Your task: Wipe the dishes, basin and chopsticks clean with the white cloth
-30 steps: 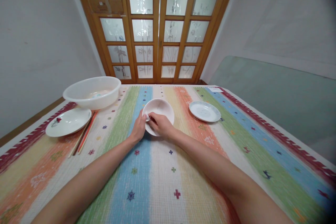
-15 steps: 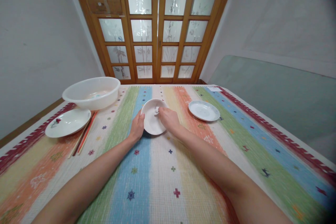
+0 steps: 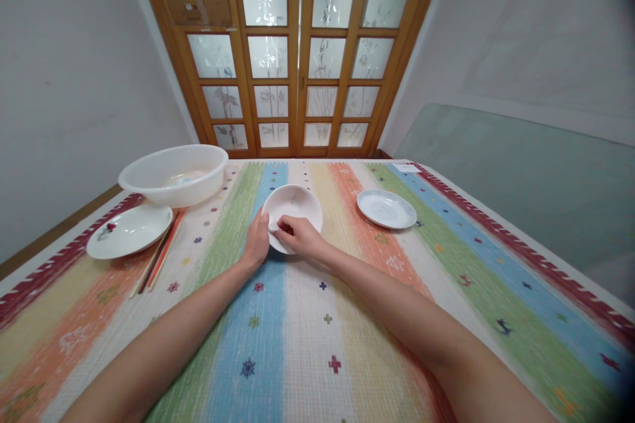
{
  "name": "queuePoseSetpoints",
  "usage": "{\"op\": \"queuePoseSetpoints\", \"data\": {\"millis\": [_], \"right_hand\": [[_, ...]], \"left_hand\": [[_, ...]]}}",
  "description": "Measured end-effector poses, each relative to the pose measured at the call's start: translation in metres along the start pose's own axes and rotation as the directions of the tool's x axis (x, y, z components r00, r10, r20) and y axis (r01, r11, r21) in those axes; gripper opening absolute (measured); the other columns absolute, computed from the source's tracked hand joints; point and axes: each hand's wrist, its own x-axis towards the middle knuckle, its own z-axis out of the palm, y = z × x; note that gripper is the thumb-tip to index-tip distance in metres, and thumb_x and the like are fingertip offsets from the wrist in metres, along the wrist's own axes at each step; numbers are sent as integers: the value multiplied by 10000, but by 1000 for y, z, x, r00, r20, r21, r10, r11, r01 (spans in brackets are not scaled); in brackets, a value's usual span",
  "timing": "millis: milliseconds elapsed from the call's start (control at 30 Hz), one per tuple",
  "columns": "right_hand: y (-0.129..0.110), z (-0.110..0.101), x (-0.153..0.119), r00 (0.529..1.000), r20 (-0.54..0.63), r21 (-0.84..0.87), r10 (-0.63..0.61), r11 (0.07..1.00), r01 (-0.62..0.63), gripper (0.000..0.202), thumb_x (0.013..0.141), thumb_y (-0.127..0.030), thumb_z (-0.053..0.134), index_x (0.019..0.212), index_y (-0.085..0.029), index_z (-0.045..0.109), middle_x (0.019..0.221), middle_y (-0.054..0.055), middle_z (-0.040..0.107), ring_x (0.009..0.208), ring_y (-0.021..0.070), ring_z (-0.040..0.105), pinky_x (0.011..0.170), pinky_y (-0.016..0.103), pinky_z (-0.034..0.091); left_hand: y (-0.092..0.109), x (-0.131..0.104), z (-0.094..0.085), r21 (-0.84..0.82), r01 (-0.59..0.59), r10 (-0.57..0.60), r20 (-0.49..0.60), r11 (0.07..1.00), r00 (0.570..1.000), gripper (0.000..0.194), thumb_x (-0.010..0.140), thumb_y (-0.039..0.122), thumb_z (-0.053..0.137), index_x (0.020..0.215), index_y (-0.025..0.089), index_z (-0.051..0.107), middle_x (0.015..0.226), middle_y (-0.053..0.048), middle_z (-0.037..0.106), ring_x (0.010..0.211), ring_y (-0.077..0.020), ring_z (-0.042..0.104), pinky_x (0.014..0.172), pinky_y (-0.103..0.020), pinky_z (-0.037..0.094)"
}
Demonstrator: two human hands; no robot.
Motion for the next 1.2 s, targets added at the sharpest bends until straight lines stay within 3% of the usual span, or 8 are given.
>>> {"op": "queuePoseSetpoints", "data": {"millis": [100,200,333,500,700,933,1067,1200], "right_hand": [[4,-9,3,985,149,-40,84,996,-79,198,941,-318,642,821,-162,621,751,-11,636,663,113,534,611,227,322],[12,-22,6,945,215,-276,247,943,-184,197,901,-331,674,807,-159,660,782,24,682,684,132,570,606,245,311],[19,-36,5,915,52,-582,401,757,-298,203,944,-350,593,967,-174,693,928,99,731,806,209,648,654,277,346],[17,-42,5,931,-217,-643,294,675,-363,278,1062,-305,383,1195,-201,604,1077,101,720,911,227,665,700,285,374],[16,-39,2,922,-376,-525,92,799,-294,329,1093,-290,313,1243,-201,592,1140,88,671,902,191,625,699,273,372],[6,-18,-1,945,-298,-168,-134,982,86,257,1043,-239,402,1195,-202,605,1079,84,656,922,192,606,801,283,434],[-4,-6,-1,966,-229,103,-118,984,145,228,1012,-238,471,1195,-205,603,1033,60,661,875,178,606,802,285,446],[-8,-2,0,994,-107,332,-19,942,54,258,1010,-309,510,1242,-214,571,908,28,640,759,160,586,711,268,450]], "left_hand": [[0,0,-1,31,-22,23,-28,999,999,477,1056,467,356,1273,160,650,1216,-111,699,1097,-257,639,1009,-386,476],[-1,-3,1,42,-41,41,-2,998,999,495,1047,500,369,1296,172,644,1291,-114,678,1131,-267,636,1020,-400,469],[2,-7,6,27,-42,41,38,999,998,496,1034,504,397,1353,197,620,1338,-110,660,1176,-276,630,1040,-405,464],[4,-7,8,-27,-2,3,35,1000,999,522,1035,520,389,1379,195,610,1373,-119,640,1266,-287,586,1115,-425,418],[-1,-9,10,-69,112,-102,132,991,986,585,1019,590,399,1300,148,660,1344,-149,656,1266,-315,584,1128,-461,406],[-13,-9,11,-134,159,-122,246,978,962,578,1017,604,395,1219,155,697,1232,-142,707,1224,-323,604,1082,-466,444],[-25,-6,11,-222,183,-142,188,958,972,595,1003,624,411,1161,135,711,1175,-138,723,1224,-311,605,1103,-433,434],[-27,-6,17,-419,288,-259,126,861,957,543,969,623,489,1130,155,714,1097,-106,742,1221,-278,622,1093,-396,459]]}}
